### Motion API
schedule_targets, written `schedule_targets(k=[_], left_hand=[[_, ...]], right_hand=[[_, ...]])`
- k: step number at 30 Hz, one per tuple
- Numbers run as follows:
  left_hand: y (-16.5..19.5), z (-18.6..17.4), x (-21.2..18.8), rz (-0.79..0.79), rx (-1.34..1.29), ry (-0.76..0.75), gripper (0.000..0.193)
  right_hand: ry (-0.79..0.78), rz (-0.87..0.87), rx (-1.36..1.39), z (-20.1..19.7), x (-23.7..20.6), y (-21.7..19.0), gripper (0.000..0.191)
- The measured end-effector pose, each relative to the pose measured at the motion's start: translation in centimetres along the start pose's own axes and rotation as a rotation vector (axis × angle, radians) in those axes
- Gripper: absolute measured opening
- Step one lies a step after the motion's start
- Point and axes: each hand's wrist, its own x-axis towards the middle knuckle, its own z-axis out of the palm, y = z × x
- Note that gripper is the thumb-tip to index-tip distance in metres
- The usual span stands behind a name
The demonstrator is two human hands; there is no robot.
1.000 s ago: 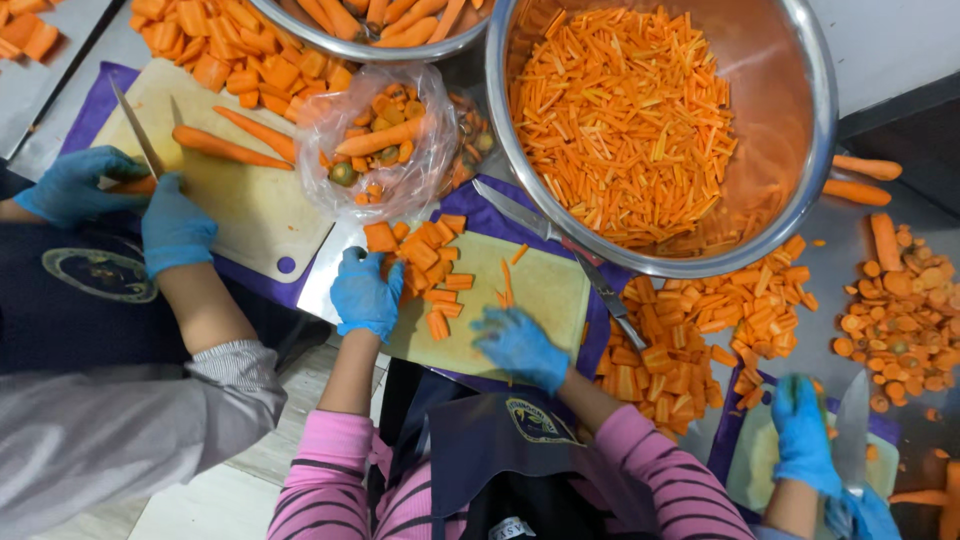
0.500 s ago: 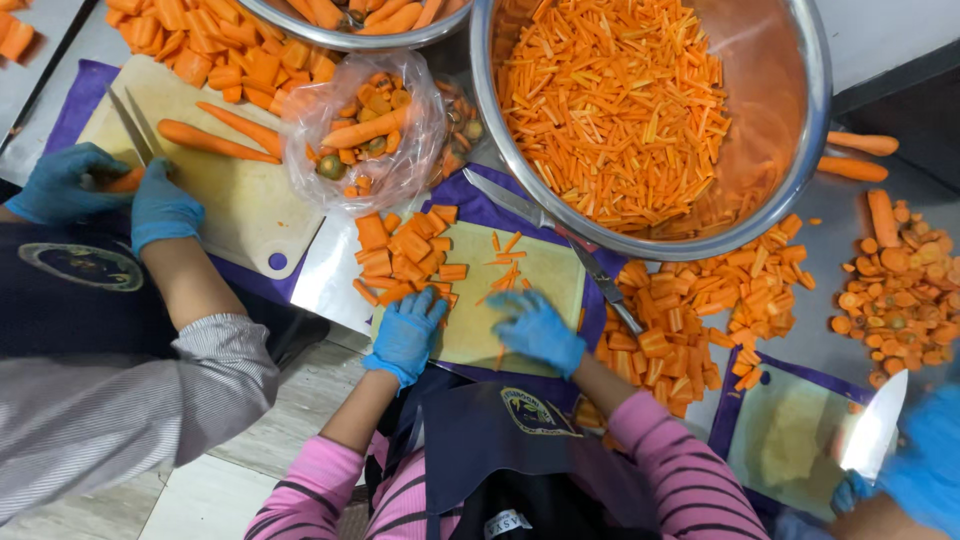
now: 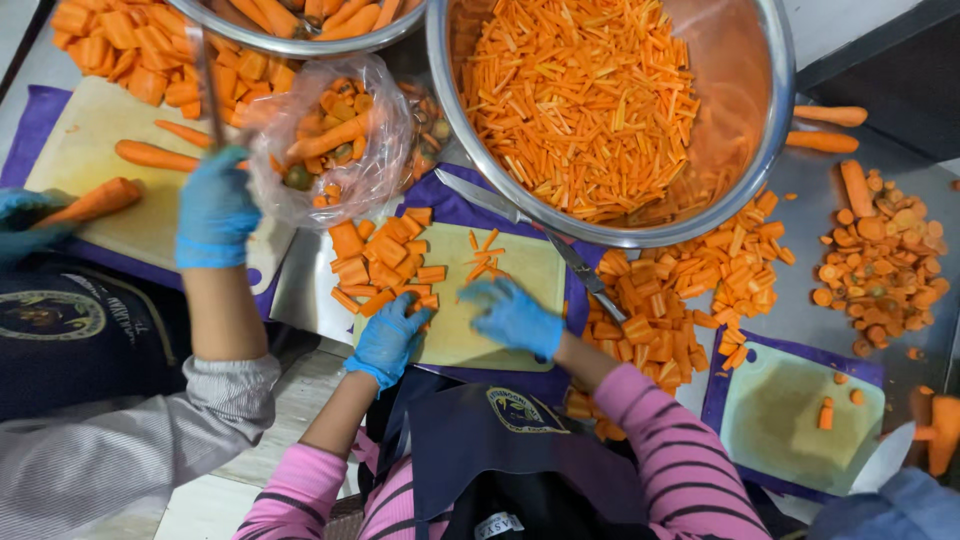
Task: The person cuts peeled carrot pieces into thin sticks with a knife on a cutting board and pushes the cut sticks aside, adding to a large bowl of cut carrots. Other workers at the same table cut carrots in the same way.
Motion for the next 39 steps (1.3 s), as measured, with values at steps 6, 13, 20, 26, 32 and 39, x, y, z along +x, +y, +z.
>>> schedule_targets(k=[6,13,20,26,32,39], left_hand=[[1.1,-0.4,0.2,-0.064,-0.06,0.091,0.052],[5.2,-0.3,1.5,-0.048,-0.039,0.187,0.055],[7.9,2.5,3.2,0.052,-0.066,0.145,0.054],[8.5,3.5,6.5,0.08,0.019,0.253,0.046],[9.6,2.4,7.2,0.162,-0.093,0.189,0.054],[9.2,1.0,2.3,-0.08,-0.007,0.124,0.056]], right_hand=[[0.089,0.181,-0.105,1.8,3.1,4.5,0.026],[0.252,0.455,-0.059,-1.4,0.9,3.1,0.023],[0.414,1.1,-0.018,-5.9,-7.5,2.7,0.035],[0.094,1.105,-0.219,-4.3,-11.4,3.1,0.046],[0.211,1.151,0.069,-3.4,-11.5,1.1,0.024],[0.213,0.597,0.303,1.1,-7.0,-4.5,0.03]])
